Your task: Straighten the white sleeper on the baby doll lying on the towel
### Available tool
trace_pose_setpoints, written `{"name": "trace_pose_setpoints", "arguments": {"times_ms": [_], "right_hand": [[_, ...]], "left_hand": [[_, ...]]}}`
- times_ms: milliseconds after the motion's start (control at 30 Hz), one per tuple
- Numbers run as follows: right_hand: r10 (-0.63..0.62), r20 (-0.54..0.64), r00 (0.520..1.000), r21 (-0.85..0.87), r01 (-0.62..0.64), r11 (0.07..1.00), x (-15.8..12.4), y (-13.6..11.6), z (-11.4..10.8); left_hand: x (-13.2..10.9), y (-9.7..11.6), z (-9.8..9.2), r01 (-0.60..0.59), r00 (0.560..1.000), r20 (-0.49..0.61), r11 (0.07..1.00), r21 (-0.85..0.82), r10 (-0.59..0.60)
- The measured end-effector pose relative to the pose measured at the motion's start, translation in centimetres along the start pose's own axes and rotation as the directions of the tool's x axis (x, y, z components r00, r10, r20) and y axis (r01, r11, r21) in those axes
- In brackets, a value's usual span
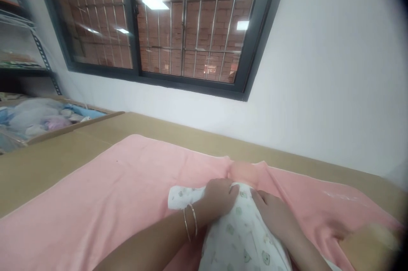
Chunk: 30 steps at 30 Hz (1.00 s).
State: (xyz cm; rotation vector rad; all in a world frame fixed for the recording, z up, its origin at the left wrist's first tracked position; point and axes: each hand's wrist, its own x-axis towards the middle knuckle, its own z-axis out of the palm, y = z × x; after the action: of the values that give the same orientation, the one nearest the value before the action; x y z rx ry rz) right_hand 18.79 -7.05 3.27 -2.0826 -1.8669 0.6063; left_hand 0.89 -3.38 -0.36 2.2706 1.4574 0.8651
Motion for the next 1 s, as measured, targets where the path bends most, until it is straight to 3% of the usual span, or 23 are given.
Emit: {"name": "trace_pose_setpoints", "arguments": {"times_ms": [167,533,733,1000], "right_hand": [[-0.029,-0.025,0.999,-0.065,0.027,0.998,0.57,0.54,0.63],[-0.011,-0.083,0.996,-0.015,0.010,1.000,0.14,0.32,0.56],[-0.032,-0.070,0.997,-0.091,0.025,0.996,0.08,0.23,0.35],[-0.008,-0.069,0.998,-0.066,0.003,0.998,-0.10,0.07,0.46]], "left_hand": [[-0.13,0.02,0.04,0.003,1.000,-0.023,1.000,-0.022,-0.003],[-0.02,0.16,-0.01,-0.003,1.000,-0.026,0.999,-0.053,0.001],[-0.02,0.28,-0.07,0.014,1.000,-0.023,0.992,-0.123,-0.017],[0.02,-0.14,0.18,0.019,0.999,-0.035,0.992,-0.127,-0.023]]}}
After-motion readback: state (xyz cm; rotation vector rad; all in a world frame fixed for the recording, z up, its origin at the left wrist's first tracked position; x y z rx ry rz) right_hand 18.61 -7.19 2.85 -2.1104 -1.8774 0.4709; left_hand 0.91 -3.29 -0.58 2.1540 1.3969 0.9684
